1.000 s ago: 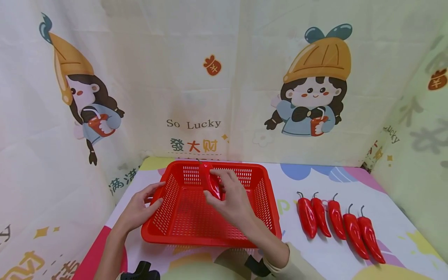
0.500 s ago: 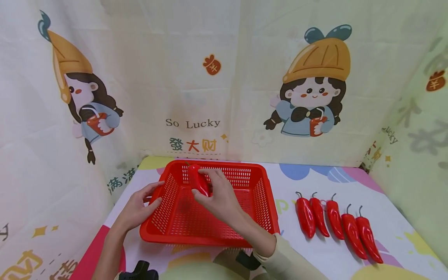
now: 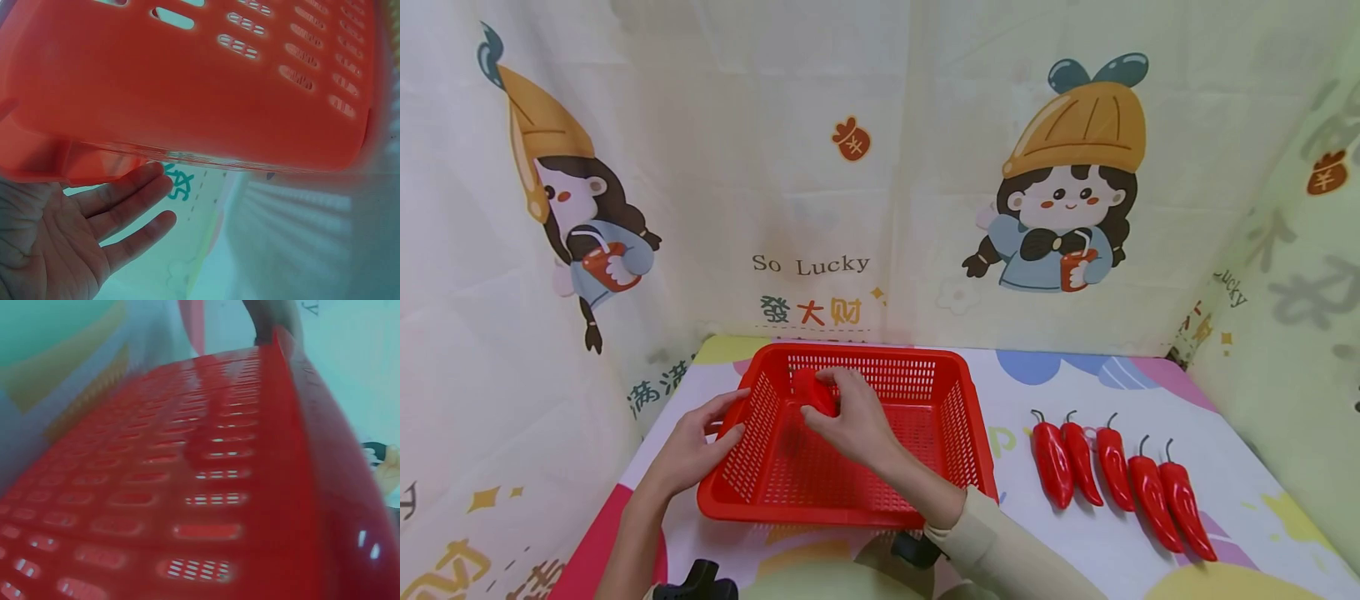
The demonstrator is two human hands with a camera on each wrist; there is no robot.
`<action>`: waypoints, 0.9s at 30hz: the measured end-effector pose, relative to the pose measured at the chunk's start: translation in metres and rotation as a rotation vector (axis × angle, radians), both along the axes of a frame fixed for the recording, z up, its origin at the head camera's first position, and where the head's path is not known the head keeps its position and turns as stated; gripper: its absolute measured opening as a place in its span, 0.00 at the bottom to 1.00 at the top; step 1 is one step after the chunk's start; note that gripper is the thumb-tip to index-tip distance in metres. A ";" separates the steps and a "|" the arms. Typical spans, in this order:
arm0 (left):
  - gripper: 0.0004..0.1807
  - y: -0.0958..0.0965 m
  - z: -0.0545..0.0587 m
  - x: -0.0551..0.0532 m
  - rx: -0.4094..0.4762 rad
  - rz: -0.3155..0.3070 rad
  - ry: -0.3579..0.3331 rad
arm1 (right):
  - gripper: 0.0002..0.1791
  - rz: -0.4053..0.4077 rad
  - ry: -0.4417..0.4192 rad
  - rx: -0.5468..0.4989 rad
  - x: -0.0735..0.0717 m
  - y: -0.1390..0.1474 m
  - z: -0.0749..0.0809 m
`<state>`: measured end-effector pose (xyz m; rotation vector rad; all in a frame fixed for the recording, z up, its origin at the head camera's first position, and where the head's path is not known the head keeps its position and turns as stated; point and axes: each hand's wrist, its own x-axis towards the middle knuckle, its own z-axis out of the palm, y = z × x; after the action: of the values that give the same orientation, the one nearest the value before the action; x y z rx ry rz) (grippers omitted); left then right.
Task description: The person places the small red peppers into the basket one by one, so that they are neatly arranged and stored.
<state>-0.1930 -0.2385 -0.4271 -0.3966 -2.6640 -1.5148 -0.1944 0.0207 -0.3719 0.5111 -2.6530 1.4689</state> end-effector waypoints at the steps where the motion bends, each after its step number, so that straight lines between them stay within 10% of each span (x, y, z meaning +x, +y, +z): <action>1: 0.32 0.000 0.000 0.000 -0.001 0.000 0.002 | 0.25 0.002 -0.006 0.007 -0.001 -0.001 -0.001; 27: 0.32 0.000 0.001 0.000 -0.029 0.012 0.005 | 0.23 -0.036 -0.276 0.106 -0.006 -0.011 -0.031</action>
<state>-0.1932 -0.2383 -0.4261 -0.3855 -2.6822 -1.4717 -0.2000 0.0096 -0.4033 0.2833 -2.9447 1.4930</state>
